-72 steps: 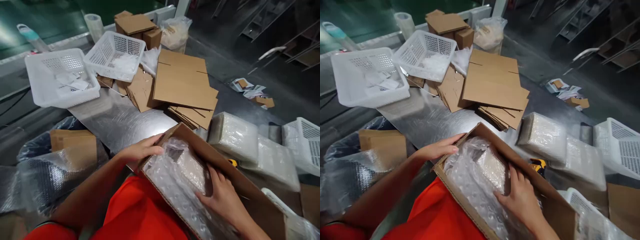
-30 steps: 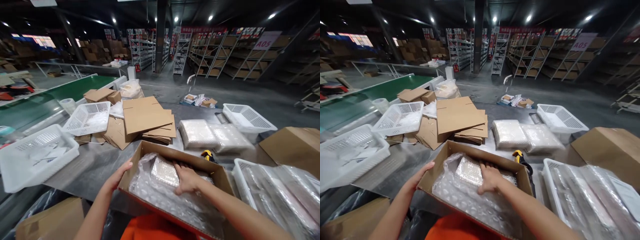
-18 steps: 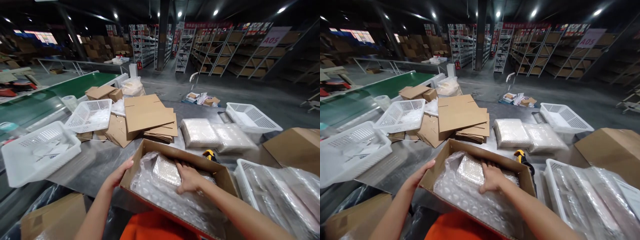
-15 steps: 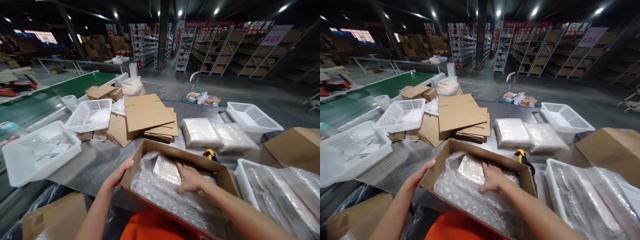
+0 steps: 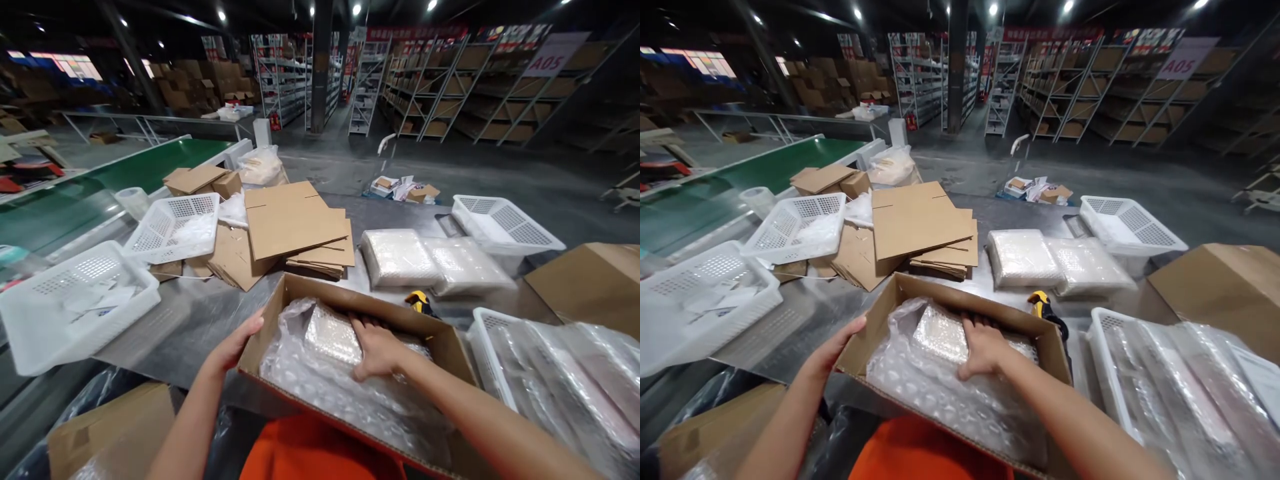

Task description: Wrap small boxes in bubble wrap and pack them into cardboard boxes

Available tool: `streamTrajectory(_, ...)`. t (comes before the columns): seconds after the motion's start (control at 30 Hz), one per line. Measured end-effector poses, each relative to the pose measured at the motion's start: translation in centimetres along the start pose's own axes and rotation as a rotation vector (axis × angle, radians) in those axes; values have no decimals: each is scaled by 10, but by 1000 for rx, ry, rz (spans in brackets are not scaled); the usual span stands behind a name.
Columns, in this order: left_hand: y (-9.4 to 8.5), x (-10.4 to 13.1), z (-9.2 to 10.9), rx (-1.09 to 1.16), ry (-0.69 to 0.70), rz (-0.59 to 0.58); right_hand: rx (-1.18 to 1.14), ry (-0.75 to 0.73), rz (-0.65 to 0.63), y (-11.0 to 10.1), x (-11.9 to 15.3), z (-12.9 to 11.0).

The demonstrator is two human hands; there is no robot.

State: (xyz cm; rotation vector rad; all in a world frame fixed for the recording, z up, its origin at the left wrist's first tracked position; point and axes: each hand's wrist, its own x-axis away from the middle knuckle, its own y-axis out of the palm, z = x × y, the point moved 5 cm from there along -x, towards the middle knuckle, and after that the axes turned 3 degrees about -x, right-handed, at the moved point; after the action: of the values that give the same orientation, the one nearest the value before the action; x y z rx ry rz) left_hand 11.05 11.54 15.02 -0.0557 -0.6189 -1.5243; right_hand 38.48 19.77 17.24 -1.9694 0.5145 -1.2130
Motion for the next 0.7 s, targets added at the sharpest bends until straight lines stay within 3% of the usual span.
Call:
streamTrajectory(0.23, 0, 2, -1, -47, 10, 10, 74, 0, 16, 0, 3, -2)
streamTrajectory(0.33, -1, 1, 0, -101, 22, 12, 297, -48, 140, -1, 14, -17)
streamTrajectory(0.43, 0, -2, 16, -299, 87, 14, 647, -408, 480, -6, 38, -64)
streamTrajectory(0.53, 3, 11, 59, -632, 293, 263, 800, -793, 694, -6, 70, -109)
streamTrajectory(0.6, 21, 34, 96, -822, 533, 439, 832, -886, 735, -11, 84, -127)
streamTrajectory(0.63, 39, 47, 111, -912, 656, 434, 851, -902, 749, -14, 88, -133)
streamTrajectory(0.7, 81, 69, 129, -1054, 820, 253, 878, -913, 770, -17, 90, -140)
